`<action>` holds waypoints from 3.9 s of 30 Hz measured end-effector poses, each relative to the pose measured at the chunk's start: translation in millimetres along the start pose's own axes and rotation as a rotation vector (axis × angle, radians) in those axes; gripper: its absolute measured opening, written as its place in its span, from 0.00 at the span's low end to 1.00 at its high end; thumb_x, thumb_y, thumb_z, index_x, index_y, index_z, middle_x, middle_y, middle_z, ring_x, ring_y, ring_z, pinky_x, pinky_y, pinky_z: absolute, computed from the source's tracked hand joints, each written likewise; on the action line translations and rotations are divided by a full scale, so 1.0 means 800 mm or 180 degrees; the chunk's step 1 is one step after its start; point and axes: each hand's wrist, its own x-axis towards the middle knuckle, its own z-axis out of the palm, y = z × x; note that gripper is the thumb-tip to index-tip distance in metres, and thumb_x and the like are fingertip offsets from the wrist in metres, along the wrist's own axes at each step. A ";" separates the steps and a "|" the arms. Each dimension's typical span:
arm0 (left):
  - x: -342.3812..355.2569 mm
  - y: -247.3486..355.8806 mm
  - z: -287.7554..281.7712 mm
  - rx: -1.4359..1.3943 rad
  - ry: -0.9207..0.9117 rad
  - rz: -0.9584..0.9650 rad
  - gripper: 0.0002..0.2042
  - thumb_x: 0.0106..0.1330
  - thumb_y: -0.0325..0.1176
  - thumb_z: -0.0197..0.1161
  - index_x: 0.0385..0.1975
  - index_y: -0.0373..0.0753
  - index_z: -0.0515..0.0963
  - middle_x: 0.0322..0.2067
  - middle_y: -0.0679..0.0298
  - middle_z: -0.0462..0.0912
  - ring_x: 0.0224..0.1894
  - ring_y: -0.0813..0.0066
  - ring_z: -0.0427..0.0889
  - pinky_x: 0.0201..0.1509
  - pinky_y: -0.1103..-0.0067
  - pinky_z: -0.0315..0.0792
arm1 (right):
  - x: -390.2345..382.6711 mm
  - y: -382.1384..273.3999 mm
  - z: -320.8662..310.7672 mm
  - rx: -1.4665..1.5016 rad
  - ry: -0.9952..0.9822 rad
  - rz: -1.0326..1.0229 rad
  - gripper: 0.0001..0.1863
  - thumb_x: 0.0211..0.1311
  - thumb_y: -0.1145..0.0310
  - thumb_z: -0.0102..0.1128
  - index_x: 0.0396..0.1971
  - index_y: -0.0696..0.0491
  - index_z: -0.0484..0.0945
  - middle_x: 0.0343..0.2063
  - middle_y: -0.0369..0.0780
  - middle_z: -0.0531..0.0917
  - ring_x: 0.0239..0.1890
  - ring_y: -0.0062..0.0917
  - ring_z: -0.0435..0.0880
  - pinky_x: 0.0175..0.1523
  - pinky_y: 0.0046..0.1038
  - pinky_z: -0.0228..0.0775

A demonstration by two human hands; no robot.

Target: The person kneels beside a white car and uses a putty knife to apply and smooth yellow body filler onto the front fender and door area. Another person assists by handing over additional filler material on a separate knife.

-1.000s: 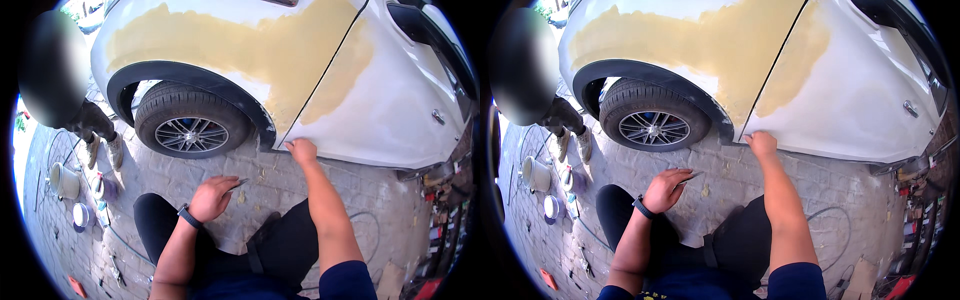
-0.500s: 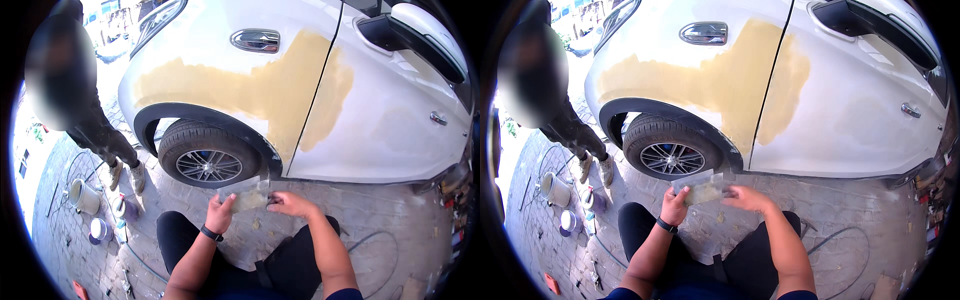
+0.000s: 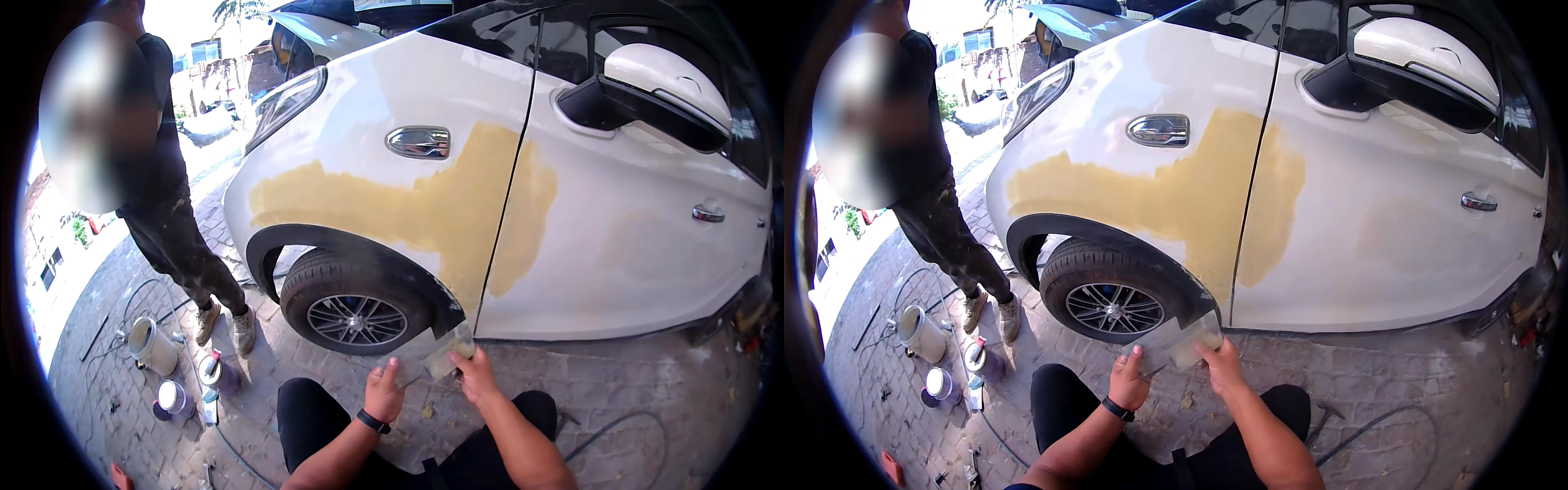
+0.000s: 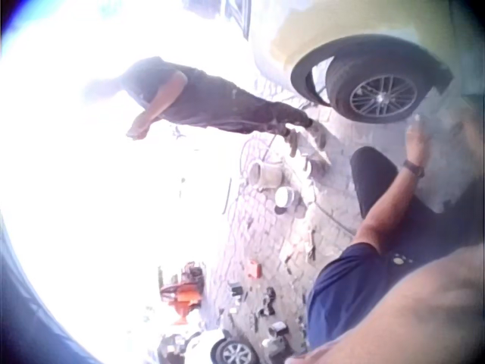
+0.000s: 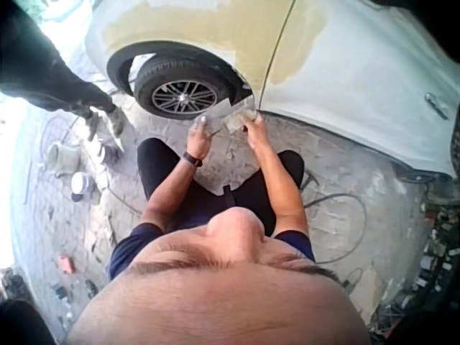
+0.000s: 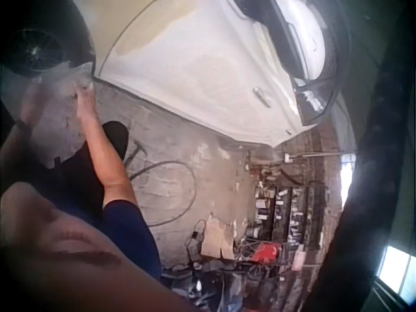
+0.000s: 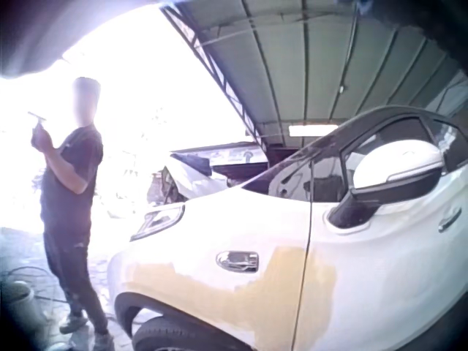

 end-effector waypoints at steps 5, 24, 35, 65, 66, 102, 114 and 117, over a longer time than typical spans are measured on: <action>0.025 -0.001 -0.035 0.1000 0.0259 0.0949 0.18 0.82 0.36 0.58 0.62 0.29 0.78 0.55 0.63 0.86 0.55 0.77 0.81 0.61 0.78 0.73 | 0.011 -0.021 -0.016 -0.0206 0.0437 -0.0498 0.18 0.70 0.73 0.66 0.56 0.59 0.78 0.47 0.36 0.85 0.47 0.19 0.82 0.56 0.28 0.74; 0.001 -0.019 -0.060 0.1529 -0.1284 -0.0589 0.23 0.81 0.35 0.57 0.72 0.33 0.69 0.62 0.57 0.79 0.63 0.71 0.76 0.68 0.73 0.70 | -0.030 0.032 0.043 -0.0845 -0.0862 0.0509 0.12 0.71 0.76 0.60 0.52 0.58 0.82 0.44 0.36 0.87 0.47 0.20 0.84 0.56 0.27 0.76; 0.026 0.001 -0.044 0.2042 -0.0017 -0.0234 0.25 0.67 0.31 0.76 0.60 0.32 0.74 0.50 0.60 0.84 0.51 0.74 0.83 0.56 0.76 0.78 | -0.011 0.017 0.015 0.0578 -0.0851 0.0399 0.19 0.68 0.72 0.54 0.56 0.60 0.78 0.51 0.40 0.84 0.54 0.26 0.82 0.63 0.29 0.71; 0.009 -0.021 -0.030 0.1054 -0.0133 -0.0158 0.17 0.81 0.41 0.60 0.54 0.32 0.83 0.49 0.64 0.88 0.50 0.77 0.84 0.57 0.79 0.76 | 0.031 0.030 0.004 -0.1575 0.0831 -0.0550 0.10 0.71 0.70 0.65 0.47 0.59 0.81 0.39 0.36 0.86 0.41 0.18 0.81 0.48 0.28 0.74; 0.010 -0.019 -0.033 0.1162 -0.0022 -0.0209 0.17 0.81 0.41 0.60 0.52 0.32 0.84 0.46 0.65 0.88 0.48 0.79 0.84 0.55 0.79 0.76 | 0.038 0.027 -0.004 -0.1308 0.1055 -0.0535 0.10 0.72 0.70 0.64 0.47 0.59 0.81 0.40 0.36 0.86 0.41 0.18 0.81 0.48 0.28 0.74; 0.040 -0.042 -0.047 0.1021 -0.0134 -0.0151 0.23 0.85 0.46 0.51 0.60 0.32 0.81 0.53 0.59 0.87 0.55 0.72 0.84 0.63 0.76 0.74 | 0.180 -0.247 0.204 -0.3027 0.1461 -0.3462 0.17 0.73 0.62 0.63 0.47 0.62 0.77 0.35 0.54 0.88 0.39 0.54 0.87 0.44 0.46 0.77; 0.027 -0.017 -0.042 0.1050 -0.0124 -0.0241 0.24 0.85 0.47 0.50 0.61 0.32 0.82 0.52 0.58 0.88 0.54 0.73 0.84 0.61 0.77 0.75 | 0.189 -0.216 0.241 -0.2548 0.1542 -0.3283 0.21 0.72 0.62 0.63 0.54 0.64 0.77 0.44 0.55 0.88 0.47 0.55 0.86 0.55 0.46 0.76; 0.026 -0.014 -0.041 0.0967 -0.0166 -0.0174 0.25 0.85 0.48 0.49 0.60 0.32 0.81 0.52 0.58 0.88 0.54 0.72 0.85 0.61 0.77 0.76 | 0.187 -0.206 0.251 -0.3164 0.0867 -0.3334 0.21 0.72 0.62 0.64 0.54 0.63 0.78 0.44 0.54 0.88 0.47 0.52 0.87 0.55 0.44 0.76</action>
